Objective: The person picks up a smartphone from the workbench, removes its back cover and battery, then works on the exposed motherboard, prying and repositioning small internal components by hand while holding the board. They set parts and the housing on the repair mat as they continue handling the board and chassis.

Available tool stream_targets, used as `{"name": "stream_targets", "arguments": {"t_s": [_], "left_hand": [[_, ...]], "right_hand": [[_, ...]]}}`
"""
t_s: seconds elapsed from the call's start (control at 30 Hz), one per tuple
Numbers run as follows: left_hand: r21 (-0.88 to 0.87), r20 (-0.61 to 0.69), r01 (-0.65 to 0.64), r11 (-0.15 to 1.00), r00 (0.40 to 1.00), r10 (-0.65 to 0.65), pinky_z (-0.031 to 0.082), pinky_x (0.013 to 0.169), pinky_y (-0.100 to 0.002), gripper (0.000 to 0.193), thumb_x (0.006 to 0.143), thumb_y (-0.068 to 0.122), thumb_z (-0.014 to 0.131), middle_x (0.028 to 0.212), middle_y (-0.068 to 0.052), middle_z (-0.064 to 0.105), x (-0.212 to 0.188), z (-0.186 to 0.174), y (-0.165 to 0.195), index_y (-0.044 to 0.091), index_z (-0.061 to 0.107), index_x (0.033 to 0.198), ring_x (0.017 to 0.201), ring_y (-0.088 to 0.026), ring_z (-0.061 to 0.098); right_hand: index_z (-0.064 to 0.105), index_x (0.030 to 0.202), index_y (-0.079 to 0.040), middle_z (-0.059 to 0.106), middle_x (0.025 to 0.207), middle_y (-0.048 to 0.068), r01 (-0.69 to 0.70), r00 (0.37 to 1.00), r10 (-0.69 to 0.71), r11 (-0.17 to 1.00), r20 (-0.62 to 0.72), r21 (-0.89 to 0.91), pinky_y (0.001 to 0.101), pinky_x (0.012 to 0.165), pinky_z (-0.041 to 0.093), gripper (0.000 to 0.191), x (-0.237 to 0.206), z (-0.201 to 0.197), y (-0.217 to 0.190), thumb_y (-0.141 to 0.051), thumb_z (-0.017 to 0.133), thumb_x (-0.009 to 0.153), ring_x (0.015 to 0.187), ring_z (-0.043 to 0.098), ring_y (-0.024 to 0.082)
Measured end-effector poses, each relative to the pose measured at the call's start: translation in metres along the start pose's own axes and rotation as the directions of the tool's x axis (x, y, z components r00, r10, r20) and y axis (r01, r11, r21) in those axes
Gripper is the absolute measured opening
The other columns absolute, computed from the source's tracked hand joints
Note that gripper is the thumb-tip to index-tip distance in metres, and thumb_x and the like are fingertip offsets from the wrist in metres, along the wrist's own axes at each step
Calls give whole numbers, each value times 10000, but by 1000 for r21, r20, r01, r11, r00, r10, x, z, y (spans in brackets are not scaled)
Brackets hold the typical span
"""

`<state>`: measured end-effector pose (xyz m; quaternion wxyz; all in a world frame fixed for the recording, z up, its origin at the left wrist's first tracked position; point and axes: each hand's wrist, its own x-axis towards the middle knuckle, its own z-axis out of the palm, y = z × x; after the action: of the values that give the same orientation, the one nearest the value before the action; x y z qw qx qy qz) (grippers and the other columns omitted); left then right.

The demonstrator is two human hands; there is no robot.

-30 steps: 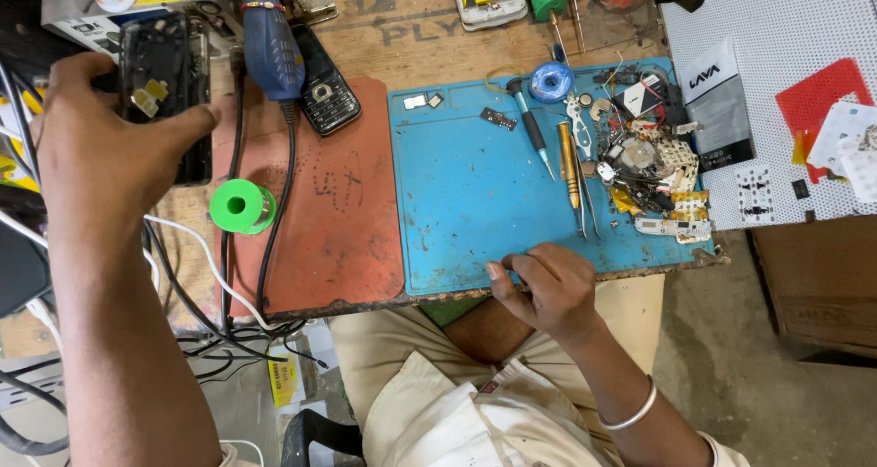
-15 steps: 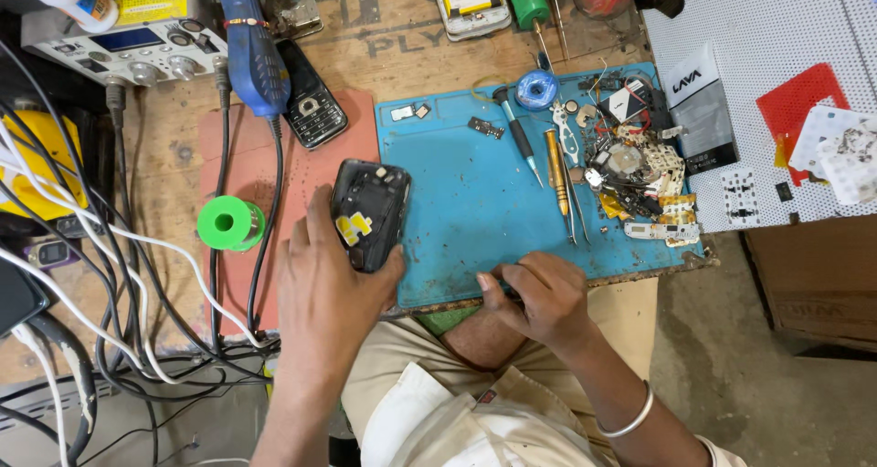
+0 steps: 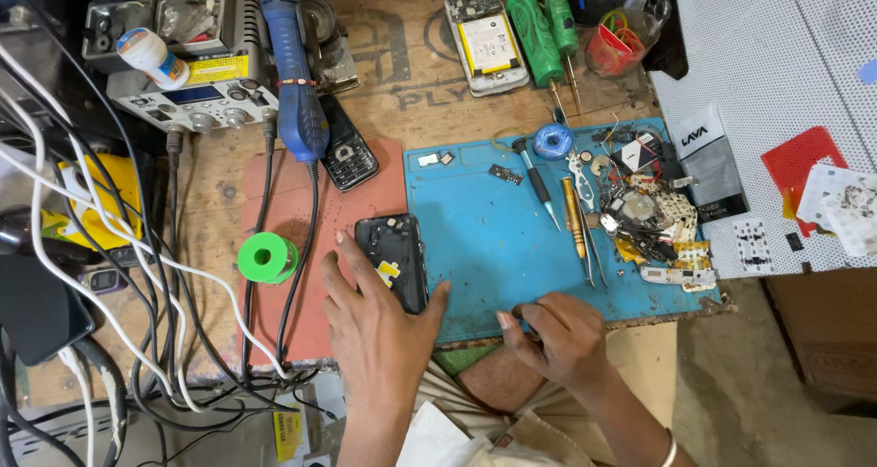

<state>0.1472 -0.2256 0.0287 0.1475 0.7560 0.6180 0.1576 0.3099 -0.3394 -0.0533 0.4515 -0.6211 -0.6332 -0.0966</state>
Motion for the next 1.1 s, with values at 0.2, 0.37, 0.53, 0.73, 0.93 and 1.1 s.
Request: {"name": "stream_targets", "arguments": {"t_s": [0.2, 0.37, 0.53, 0.73, 0.93, 1.1], "left_hand": [[-220, -137, -124, 968, 986, 95, 467, 973, -592, 1258, 699, 464, 931, 1519, -426, 169, -16, 3, -3, -76, 166, 1540, 1351, -615, 320], [-434, -155, -98, 896, 987, 32, 550, 822, -450, 1136, 740, 372, 888, 1542, -363, 187, -23, 6, -6, -35, 198, 1545, 1146, -465, 488], [-636, -66, 17, 771, 995, -76, 553, 568, -288, 956, 787, 326, 823, 1499, -228, 336, -21, 9, -18, 1, 295, 1515, 831, -168, 560], [-485, -247, -159, 860, 968, 40, 495, 883, -407, 795, 952, 423, 652, 1384, -192, 606, 13, 14, -62, 1, 349, 1553, 1030, -290, 561], [-474, -171, -346, 810, 938, 300, 305, 1174, -501, 793, 875, 141, 486, 1506, -207, 552, 24, 25, -81, -6, 246, 1615, 1383, -398, 458], [-402, -144, -385, 831, 923, 358, 274, 1154, -524, 895, 775, 78, 483, 1499, -210, 550, 23, 27, -81, -8, 188, 1616, 1383, -409, 428]], "right_hand": [[650, 775, -50, 587, 652, 66, -7, 1000, 7, 1000, 6, -2, 359, 486, 434, 218, -1, 0, 2, -183, 785, 882, 518, 561, 217], [689, 892, -61, 649, 773, 72, -172, 984, 172, 985, 47, -2, 370, 561, 487, 240, 3, -1, -8, -259, 815, 841, 658, 629, 240], [562, 1277, -25, 599, 1207, 189, -163, 978, 169, 985, 121, -58, 488, 875, 487, 741, 14, 5, -32, -480, 829, 757, 1055, 582, 376], [348, 1445, 17, 500, 1384, 231, -181, 947, 195, 981, 255, -77, 563, 975, 364, 1133, 32, 23, -58, -665, 819, 672, 1197, 499, 409], [306, 1473, 24, 505, 1374, 224, -227, 924, 262, 962, 278, -154, 571, 964, 353, 1163, 41, 42, -74, -519, 877, 619, 1205, 496, 413], [282, 1512, 18, 516, 1379, 210, -234, 924, 265, 962, 275, -141, 538, 963, 369, 1067, 40, 41, -62, -365, 868, 707, 1190, 514, 393]]}}
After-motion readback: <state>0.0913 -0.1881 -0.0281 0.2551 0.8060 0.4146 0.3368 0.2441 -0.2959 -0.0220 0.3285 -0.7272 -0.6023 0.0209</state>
